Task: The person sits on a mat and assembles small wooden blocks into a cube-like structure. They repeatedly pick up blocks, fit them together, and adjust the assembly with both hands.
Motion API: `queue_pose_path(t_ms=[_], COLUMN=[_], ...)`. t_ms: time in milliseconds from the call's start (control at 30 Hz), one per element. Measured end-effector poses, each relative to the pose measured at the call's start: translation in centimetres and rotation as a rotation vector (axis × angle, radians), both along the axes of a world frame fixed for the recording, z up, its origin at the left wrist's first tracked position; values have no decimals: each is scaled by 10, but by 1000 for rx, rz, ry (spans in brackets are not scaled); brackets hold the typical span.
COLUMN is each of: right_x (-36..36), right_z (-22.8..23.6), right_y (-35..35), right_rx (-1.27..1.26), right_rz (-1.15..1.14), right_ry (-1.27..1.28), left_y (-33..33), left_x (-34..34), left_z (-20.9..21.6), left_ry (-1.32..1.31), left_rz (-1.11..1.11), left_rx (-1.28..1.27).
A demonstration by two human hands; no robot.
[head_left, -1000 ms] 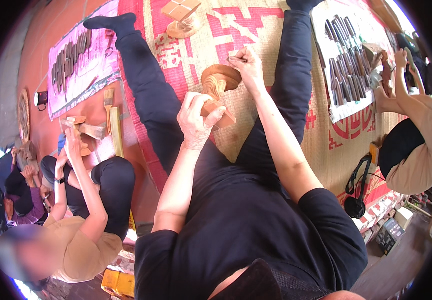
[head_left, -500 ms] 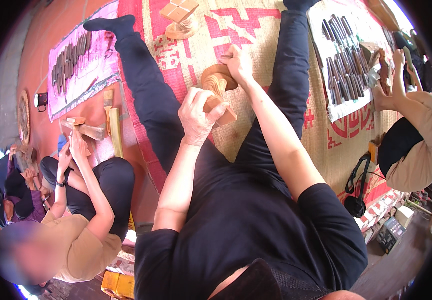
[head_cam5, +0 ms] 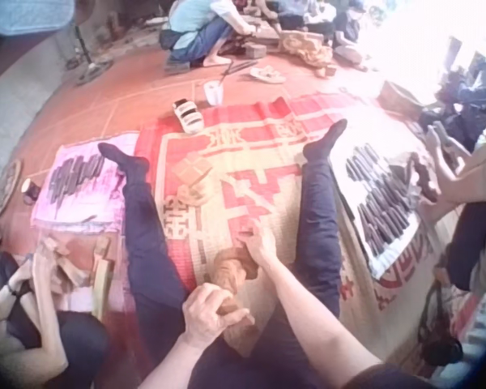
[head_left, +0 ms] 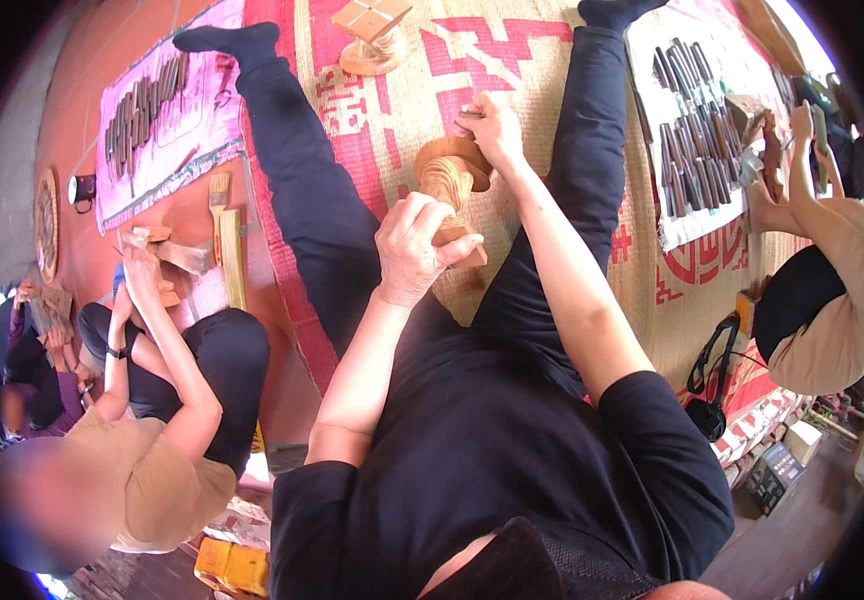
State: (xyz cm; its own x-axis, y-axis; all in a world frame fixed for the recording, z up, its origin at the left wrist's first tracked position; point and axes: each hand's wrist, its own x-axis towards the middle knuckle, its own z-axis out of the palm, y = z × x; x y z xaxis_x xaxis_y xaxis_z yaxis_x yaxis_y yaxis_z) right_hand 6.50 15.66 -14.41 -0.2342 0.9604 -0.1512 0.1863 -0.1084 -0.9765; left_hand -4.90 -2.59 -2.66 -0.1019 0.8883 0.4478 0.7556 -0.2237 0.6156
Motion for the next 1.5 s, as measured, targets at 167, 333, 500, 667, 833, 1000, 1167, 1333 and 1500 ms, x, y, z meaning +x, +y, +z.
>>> queue_pose_path(t_ms=[167, 333, 500, 667, 833, 1000, 1167, 1333, 1500], right_x=[-5, -1, 9, 3, -2, -4, -12, -2, 2], right_z=[39, 20, 20, 34, 7, 38, 24, 28, 37], right_y=[-35, -8, -19, -30, 4, -30, -5, -13, -27], right_rx=[76, 120, -30, 88, -26, 258, 208, 71, 156], right_rz=[212, -18, 185, 172, 20, 352, 177, 192, 261], right_ry=[-85, -402, 64, -198, -11, -221, -346, -81, -269], left_y=[4, 12, 3, 12, 18, 14, 20, 11, 15], left_x=[2, 11, 14, 17, 15, 15, 15, 11, 16], left_z=[0, 9, -1, 5, 6, 2, 5, 2, 0], left_ry=[24, 58, 83, 94, 80, 88, 108, 84, 78], left_rz=[-5, -73, -52, -50, -75, -47, -78, -66, -60], left_rx=[49, 32, 41, 71, 69, 68, 76, 57, 81])
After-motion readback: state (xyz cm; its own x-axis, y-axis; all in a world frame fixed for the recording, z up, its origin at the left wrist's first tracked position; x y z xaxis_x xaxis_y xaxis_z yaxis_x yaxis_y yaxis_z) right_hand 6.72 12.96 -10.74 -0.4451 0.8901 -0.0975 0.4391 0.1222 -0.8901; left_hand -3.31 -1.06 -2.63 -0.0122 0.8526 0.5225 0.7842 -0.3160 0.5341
